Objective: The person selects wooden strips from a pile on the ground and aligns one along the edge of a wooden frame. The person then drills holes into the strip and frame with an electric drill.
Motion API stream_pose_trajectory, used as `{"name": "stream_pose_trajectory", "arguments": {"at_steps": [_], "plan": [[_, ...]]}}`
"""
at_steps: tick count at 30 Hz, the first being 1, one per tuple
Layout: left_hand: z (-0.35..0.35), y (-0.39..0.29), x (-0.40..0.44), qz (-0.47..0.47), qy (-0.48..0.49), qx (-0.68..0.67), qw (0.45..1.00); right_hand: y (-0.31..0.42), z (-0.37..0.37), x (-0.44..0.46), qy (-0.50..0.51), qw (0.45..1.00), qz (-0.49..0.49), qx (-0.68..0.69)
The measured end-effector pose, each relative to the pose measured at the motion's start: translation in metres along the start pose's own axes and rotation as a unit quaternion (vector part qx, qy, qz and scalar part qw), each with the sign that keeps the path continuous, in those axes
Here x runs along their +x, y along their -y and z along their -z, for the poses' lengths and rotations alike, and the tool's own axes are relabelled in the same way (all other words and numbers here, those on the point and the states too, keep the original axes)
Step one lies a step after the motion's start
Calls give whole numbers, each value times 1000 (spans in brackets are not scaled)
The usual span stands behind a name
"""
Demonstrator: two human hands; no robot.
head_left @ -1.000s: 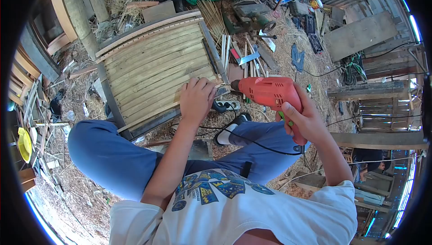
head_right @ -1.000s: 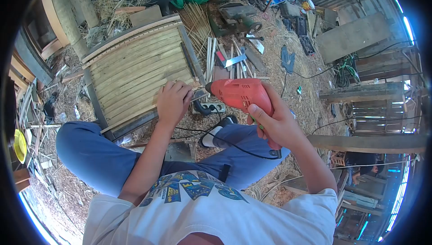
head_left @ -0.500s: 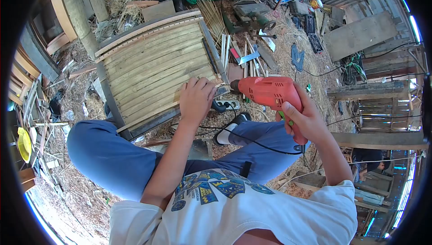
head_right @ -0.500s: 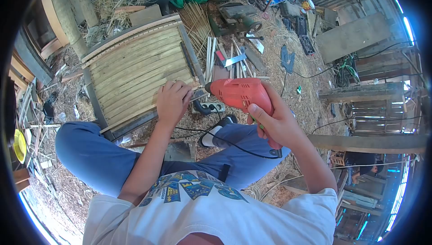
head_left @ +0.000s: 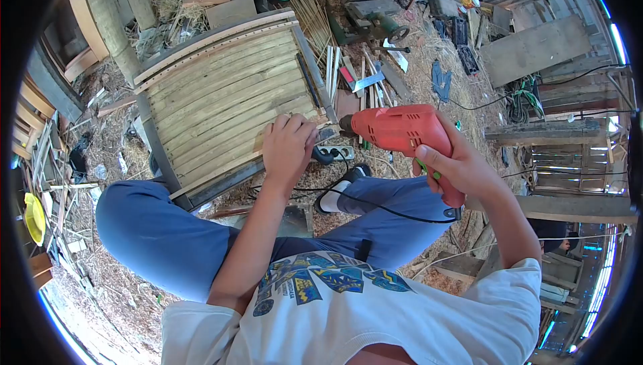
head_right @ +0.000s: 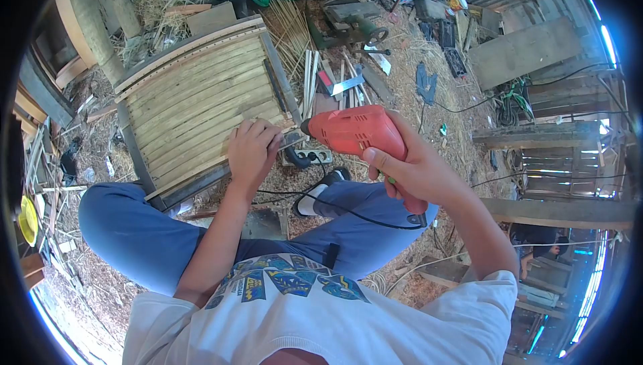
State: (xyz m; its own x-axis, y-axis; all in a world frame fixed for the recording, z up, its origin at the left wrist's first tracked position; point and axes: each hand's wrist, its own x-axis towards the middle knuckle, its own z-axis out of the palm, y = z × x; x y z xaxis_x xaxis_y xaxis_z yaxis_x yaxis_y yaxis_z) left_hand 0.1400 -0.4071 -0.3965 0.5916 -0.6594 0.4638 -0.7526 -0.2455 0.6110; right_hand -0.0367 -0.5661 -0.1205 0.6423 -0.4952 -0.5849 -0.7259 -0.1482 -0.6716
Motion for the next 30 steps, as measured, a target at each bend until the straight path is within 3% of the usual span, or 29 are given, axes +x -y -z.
{"name": "stream_pose_trajectory", "arguments": {"at_steps": [4, 10, 13, 19, 25, 30], "plan": [[0, -2, 1, 8, 4, -1, 1000, 13, 7, 5, 20, 994, -59, -89], [2, -3, 4, 41, 27, -25, 998, 15, 25, 25, 47, 994, -70, -65], [3, -3, 5, 53, 38, -20, 998, 41, 26, 31, 61, 989, -129, -27], [7, -6, 9, 63, 45, -27, 997, 54, 31, 46, 44, 975, -173, -130], [7, -3, 11, 53, 51, -23, 997, 69, 33, 56, 68, 953, -275, -104], [6, -2, 8, 43, 66, -15, 997, 38, 33, 48, 32, 962, -246, -116]]}}
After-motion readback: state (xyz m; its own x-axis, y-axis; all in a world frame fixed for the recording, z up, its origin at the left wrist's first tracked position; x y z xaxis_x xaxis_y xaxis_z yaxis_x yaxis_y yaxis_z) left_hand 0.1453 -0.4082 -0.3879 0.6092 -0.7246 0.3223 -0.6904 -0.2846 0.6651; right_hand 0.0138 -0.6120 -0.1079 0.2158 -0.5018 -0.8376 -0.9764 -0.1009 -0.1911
